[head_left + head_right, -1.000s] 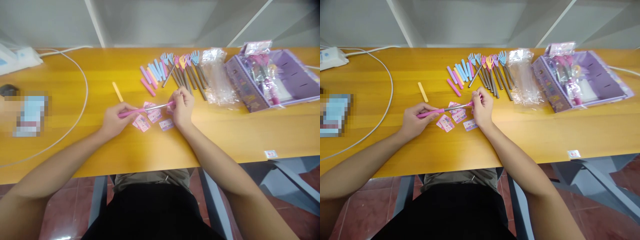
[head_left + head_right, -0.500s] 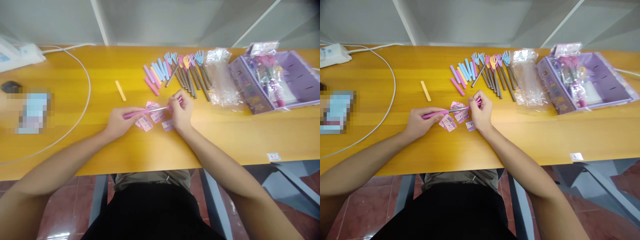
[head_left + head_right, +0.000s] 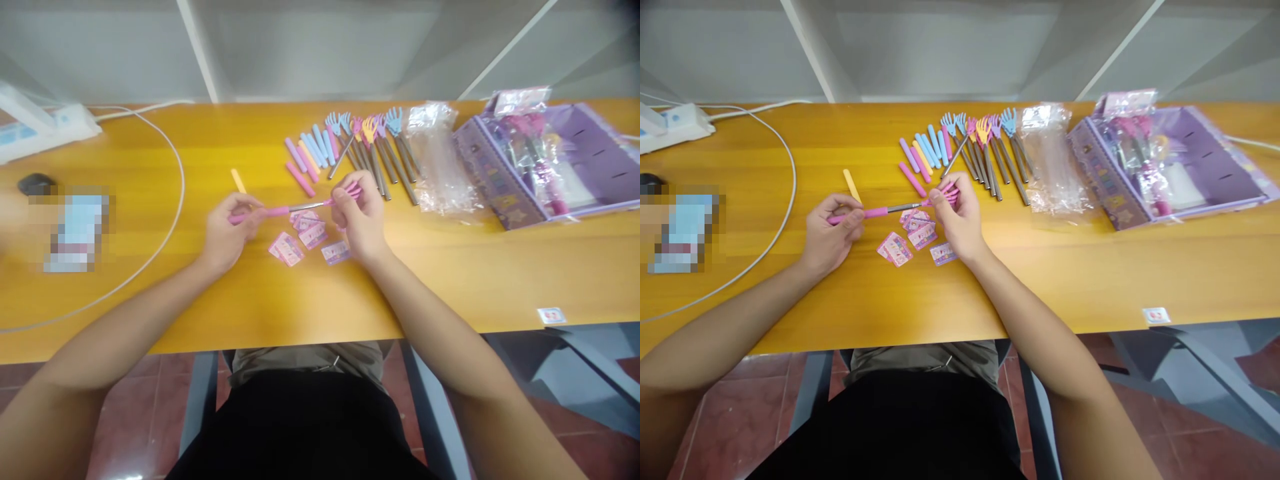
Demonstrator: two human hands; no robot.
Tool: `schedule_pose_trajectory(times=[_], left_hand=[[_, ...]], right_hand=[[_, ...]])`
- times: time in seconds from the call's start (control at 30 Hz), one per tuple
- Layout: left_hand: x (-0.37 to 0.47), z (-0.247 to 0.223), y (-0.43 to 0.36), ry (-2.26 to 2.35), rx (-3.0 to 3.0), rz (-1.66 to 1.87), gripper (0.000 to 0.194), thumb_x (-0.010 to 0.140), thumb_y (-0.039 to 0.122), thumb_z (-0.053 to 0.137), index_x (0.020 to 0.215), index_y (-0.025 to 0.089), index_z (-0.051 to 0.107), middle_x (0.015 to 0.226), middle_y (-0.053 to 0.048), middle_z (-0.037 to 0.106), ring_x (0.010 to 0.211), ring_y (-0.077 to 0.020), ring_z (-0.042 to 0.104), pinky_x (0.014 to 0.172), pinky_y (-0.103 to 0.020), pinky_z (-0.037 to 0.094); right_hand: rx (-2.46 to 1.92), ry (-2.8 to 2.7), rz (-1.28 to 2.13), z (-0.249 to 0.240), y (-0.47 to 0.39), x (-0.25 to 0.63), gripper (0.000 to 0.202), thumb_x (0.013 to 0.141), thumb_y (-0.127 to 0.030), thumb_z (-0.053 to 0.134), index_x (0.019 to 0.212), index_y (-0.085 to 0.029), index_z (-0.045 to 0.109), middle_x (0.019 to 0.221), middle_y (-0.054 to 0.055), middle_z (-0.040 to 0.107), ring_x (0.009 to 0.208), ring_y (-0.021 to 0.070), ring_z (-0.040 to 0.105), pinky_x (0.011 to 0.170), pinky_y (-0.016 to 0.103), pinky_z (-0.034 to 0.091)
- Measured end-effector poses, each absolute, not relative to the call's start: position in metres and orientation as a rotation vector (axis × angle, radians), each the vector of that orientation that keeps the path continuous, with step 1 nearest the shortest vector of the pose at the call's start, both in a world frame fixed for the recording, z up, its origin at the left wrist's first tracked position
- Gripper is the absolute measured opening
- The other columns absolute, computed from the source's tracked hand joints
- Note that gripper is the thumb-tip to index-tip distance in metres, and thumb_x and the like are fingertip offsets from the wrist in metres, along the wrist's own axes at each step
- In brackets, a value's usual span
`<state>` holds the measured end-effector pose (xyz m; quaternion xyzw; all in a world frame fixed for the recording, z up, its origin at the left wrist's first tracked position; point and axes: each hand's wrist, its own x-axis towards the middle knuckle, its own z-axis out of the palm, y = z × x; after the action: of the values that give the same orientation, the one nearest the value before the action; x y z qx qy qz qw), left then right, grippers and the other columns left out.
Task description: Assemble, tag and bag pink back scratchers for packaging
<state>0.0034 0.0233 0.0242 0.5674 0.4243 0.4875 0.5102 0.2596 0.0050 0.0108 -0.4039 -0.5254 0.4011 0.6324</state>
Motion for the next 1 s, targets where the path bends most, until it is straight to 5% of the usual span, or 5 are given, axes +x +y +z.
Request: schedule_pose_trajectory(times=[0.23, 0.43, 0.7, 0.83, 1.0], left_hand=[[0.006, 0.044, 0.023, 0.842, 1.011, 0.951, 0.043, 0.081, 0.055, 0.091, 0.09, 0.026, 0.06, 0.062, 0.008, 0.03, 0.049, -0.0096, 0.031, 0.049, -0.028, 0.029], [0.008, 0.041, 0.019, 0.761, 0.954, 0.79, 0.051, 0.075, 0.066, 0.093, 0.09, 0.026, 0.065, 0.06, 0.006, 0.038, 0.052, -0.0134, 0.04, 0.055, -0.032, 0.037], [0.01, 0.033, 0.016, 0.679, 1.23, 0.664, 0.073, 0.091, 0.082, 0.068, 0.052, 0.024, 0.047, 0.052, 0.0, 0.041, 0.052, -0.019, 0.05, 0.069, -0.041, 0.048], [0.01, 0.034, 0.014, 0.823, 1.267, 0.773, 0.079, 0.09, 0.085, 0.064, 0.048, 0.026, 0.032, 0.05, 0.001, 0.03, 0.051, -0.0194, 0.045, 0.069, -0.043, 0.049], [0.01, 0.033, 0.014, 0.774, 1.266, 0.804, 0.079, 0.094, 0.087, 0.06, 0.051, 0.026, 0.035, 0.052, 0.001, 0.03, 0.051, -0.0192, 0.046, 0.068, -0.042, 0.049]], right_hand=[[-0.809, -1.191, 1.247, 0.03, 0.0, 0.258, 0.056, 0.084, -0.066, 0.093, 0.111, -0.028, 0.062, 0.088, -0.004, 0.061, 0.062, 0.0107, 0.052, 0.061, 0.029, 0.049], [-0.678, -1.052, 1.575, 0.031, -0.015, 0.237, 0.049, 0.081, -0.057, 0.099, 0.107, -0.022, 0.076, 0.099, 0.004, 0.078, 0.079, 0.014, 0.07, 0.072, 0.029, 0.059], [-0.74, -1.218, 1.634, 0.018, -0.017, 0.228, 0.043, 0.085, -0.048, 0.098, 0.106, -0.018, 0.076, 0.073, -0.004, 0.07, 0.056, 0.0092, 0.06, 0.051, 0.023, 0.046], [-0.787, -1.148, 1.591, 0.021, -0.017, 0.227, 0.052, 0.082, -0.052, 0.1, 0.096, -0.023, 0.059, 0.063, -0.011, 0.059, 0.044, 0.006, 0.047, 0.043, 0.021, 0.031], [-0.732, -1.305, 1.659, 0.018, -0.018, 0.228, 0.052, 0.099, -0.065, 0.081, 0.084, -0.023, 0.053, 0.052, -0.012, 0.043, 0.043, 0.0058, 0.033, 0.048, 0.025, 0.022]])
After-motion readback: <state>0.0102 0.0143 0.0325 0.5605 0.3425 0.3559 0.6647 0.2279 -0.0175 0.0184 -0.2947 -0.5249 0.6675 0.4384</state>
